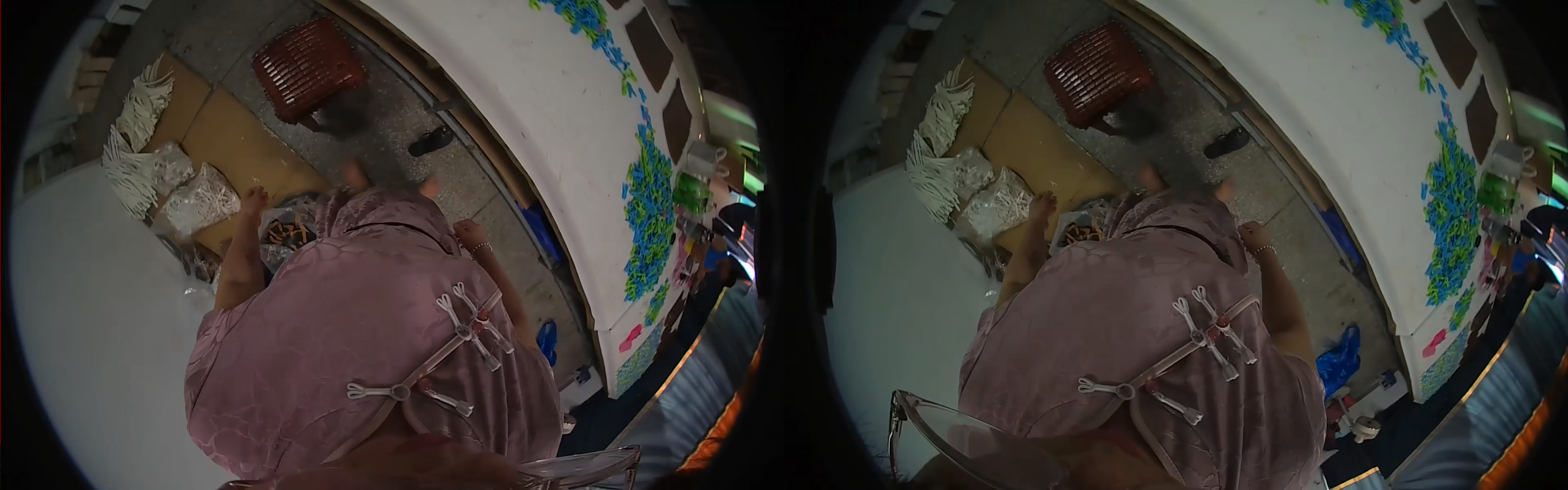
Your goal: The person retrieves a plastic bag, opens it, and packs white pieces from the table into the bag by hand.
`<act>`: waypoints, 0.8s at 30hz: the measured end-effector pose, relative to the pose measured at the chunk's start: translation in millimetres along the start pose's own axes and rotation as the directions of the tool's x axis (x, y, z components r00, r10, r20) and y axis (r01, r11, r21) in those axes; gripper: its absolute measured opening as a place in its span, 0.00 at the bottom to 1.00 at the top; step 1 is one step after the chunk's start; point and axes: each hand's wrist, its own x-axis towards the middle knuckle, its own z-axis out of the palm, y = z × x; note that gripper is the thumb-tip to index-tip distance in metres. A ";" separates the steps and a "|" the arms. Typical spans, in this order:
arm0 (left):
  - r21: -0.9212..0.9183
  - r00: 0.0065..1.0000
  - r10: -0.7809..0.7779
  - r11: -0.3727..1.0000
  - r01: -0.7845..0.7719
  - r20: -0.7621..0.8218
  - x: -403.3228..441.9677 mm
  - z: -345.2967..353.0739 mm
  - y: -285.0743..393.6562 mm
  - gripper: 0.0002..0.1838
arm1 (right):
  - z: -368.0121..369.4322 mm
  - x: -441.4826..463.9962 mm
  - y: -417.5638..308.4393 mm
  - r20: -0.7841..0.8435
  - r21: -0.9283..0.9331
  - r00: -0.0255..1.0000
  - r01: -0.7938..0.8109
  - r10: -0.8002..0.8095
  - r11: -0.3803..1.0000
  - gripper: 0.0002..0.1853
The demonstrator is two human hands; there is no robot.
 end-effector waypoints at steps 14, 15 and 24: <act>0.518 0.803 0.288 0.641 -0.566 0.521 -129.2 183.0 21.7 0.15 | -114.4 24.7 -16.7 -0.469 -0.122 0.738 0.489 -0.484 0.864 0.12; 0.519 0.797 0.289 0.633 -0.575 0.530 -135.9 182.7 24.1 0.15 | -128.2 23.4 -38.1 -0.526 -0.176 0.636 0.568 -0.565 0.804 0.11; 0.677 0.822 0.249 0.472 -0.564 0.512 1.8 96.0 -33.6 0.16 | -195.8 73.8 -90.8 -0.821 -0.411 0.439 -0.009 -0.366 0.911 0.36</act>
